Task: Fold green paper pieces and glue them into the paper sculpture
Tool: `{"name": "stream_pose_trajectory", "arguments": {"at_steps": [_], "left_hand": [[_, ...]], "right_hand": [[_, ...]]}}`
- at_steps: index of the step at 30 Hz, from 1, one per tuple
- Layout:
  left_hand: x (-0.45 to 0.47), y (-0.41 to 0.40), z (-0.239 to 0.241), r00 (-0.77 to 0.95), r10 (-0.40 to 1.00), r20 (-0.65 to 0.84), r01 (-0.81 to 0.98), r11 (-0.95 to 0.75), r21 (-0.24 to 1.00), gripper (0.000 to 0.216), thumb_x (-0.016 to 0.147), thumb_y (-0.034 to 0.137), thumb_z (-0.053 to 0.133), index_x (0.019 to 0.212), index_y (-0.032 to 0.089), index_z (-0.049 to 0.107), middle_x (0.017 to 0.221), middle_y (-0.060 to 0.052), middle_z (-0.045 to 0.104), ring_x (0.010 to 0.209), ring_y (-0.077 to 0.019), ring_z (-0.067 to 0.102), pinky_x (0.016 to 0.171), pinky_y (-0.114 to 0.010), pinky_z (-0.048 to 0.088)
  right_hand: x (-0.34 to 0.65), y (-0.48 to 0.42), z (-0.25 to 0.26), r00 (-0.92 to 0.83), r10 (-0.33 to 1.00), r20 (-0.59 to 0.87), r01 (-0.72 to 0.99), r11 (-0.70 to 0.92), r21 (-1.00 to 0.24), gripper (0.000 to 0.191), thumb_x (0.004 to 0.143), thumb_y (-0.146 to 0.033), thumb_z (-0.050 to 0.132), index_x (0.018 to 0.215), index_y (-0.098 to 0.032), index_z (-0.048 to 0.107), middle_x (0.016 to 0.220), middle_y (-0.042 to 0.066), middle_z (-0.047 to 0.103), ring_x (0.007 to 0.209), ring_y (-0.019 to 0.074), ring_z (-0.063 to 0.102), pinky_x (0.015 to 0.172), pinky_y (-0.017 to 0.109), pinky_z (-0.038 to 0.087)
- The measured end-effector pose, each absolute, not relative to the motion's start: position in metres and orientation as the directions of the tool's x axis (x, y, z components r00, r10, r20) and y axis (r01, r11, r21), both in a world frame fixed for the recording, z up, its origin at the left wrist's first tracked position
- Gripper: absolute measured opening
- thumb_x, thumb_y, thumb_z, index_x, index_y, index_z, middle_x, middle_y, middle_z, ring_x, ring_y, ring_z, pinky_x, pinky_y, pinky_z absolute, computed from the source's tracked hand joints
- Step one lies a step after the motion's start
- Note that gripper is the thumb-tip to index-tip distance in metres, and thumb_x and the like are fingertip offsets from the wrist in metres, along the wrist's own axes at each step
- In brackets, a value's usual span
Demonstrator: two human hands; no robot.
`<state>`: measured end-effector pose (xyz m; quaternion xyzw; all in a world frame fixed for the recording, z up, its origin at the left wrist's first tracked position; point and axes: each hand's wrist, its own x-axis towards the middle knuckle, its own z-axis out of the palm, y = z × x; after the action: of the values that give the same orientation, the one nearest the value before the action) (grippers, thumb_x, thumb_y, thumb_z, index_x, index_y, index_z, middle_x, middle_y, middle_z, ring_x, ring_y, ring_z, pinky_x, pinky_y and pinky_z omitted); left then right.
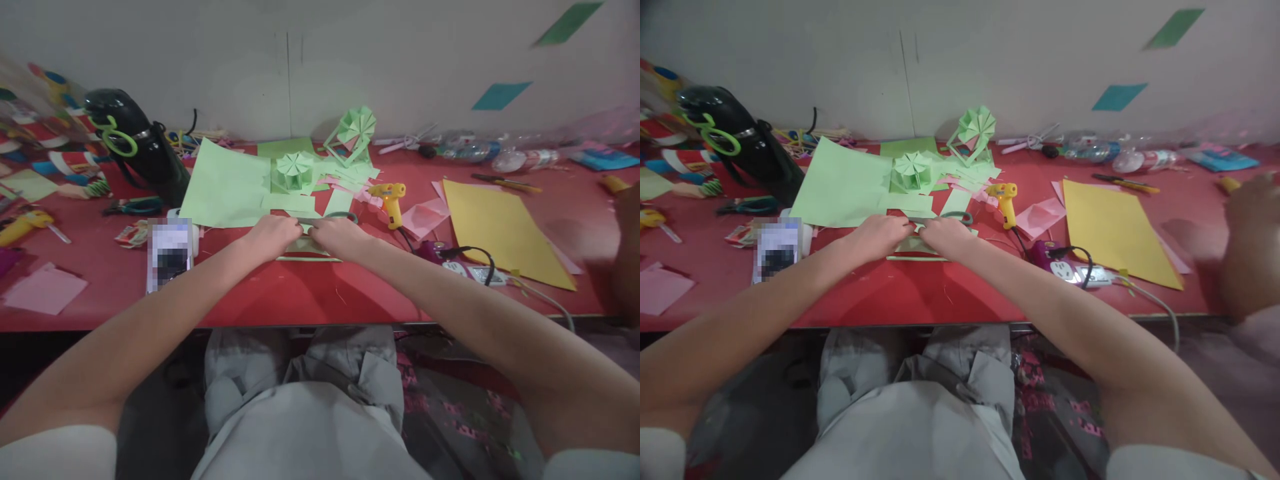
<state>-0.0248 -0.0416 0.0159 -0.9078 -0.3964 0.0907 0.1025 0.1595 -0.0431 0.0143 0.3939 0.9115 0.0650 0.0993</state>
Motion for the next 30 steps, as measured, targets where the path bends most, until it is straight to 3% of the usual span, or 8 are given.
{"name": "stream_pose_trajectory", "arguments": {"at_steps": [8, 11, 18, 25, 30], "left_hand": [[-0.012, -0.061, 0.023, 0.61, 0.779, -0.146, 0.724, -0.623, -0.296, 0.031, 0.083, -0.005, 0.044, 0.096, 0.009, 0.068, 0.101, -0.016, 0.067, 0.091, -0.0262, 0.069, 0.064, -0.03, 0.047], [-0.011, -0.071, 0.018, 0.593, 0.793, -0.139, 0.74, -0.604, -0.296, 0.032, 0.086, -0.004, 0.039, 0.094, 0.007, 0.069, 0.098, -0.016, 0.065, 0.086, -0.0267, 0.069, 0.063, -0.031, 0.048], [-0.005, -0.081, 0.01, 0.513, 0.853, -0.097, 0.818, -0.52, -0.247, 0.033, 0.084, -0.004, 0.039, 0.095, 0.006, 0.069, 0.097, -0.018, 0.064, 0.081, -0.0276, 0.07, 0.061, -0.033, 0.051], [0.005, -0.054, 0.026, 0.565, 0.806, -0.173, 0.771, -0.591, -0.236, 0.032, 0.083, -0.004, 0.045, 0.09, 0.012, 0.072, 0.089, -0.016, 0.07, 0.088, -0.0293, 0.07, 0.068, -0.033, 0.049], [0.002, -0.048, 0.04, 0.574, 0.789, -0.217, 0.748, -0.614, -0.252, 0.035, 0.086, -0.001, 0.042, 0.094, 0.014, 0.072, 0.088, -0.014, 0.071, 0.092, -0.0265, 0.07, 0.069, -0.03, 0.047]], "right_hand": [[0.157, -0.055, 0.01, -0.658, 0.744, -0.112, 0.707, 0.662, 0.248, 0.033, 0.095, -0.006, 0.037, 0.112, -0.01, 0.064, 0.11, 0.018, 0.064, 0.108, 0.0272, 0.062, 0.075, 0.031, 0.051], [0.157, -0.064, 0.008, -0.632, 0.767, -0.112, 0.729, 0.638, 0.249, 0.035, 0.094, -0.004, 0.035, 0.111, -0.009, 0.065, 0.111, 0.019, 0.063, 0.107, 0.0284, 0.061, 0.072, 0.031, 0.052], [0.159, -0.07, 0.012, -0.541, 0.836, -0.097, 0.826, 0.549, 0.13, 0.032, 0.091, -0.003, 0.04, 0.106, -0.011, 0.067, 0.115, 0.017, 0.061, 0.109, 0.0275, 0.06, 0.074, 0.031, 0.052], [0.148, -0.047, 0.023, -0.523, 0.828, -0.204, 0.828, 0.55, 0.108, 0.03, 0.088, -0.003, 0.042, 0.1, -0.011, 0.069, 0.098, 0.016, 0.069, 0.096, 0.0298, 0.069, 0.071, 0.033, 0.051], [0.149, -0.04, 0.027, -0.54, 0.813, -0.218, 0.813, 0.571, 0.116, 0.031, 0.088, -0.003, 0.043, 0.104, -0.012, 0.069, 0.099, 0.016, 0.07, 0.097, 0.0295, 0.07, 0.07, 0.032, 0.05]]}}
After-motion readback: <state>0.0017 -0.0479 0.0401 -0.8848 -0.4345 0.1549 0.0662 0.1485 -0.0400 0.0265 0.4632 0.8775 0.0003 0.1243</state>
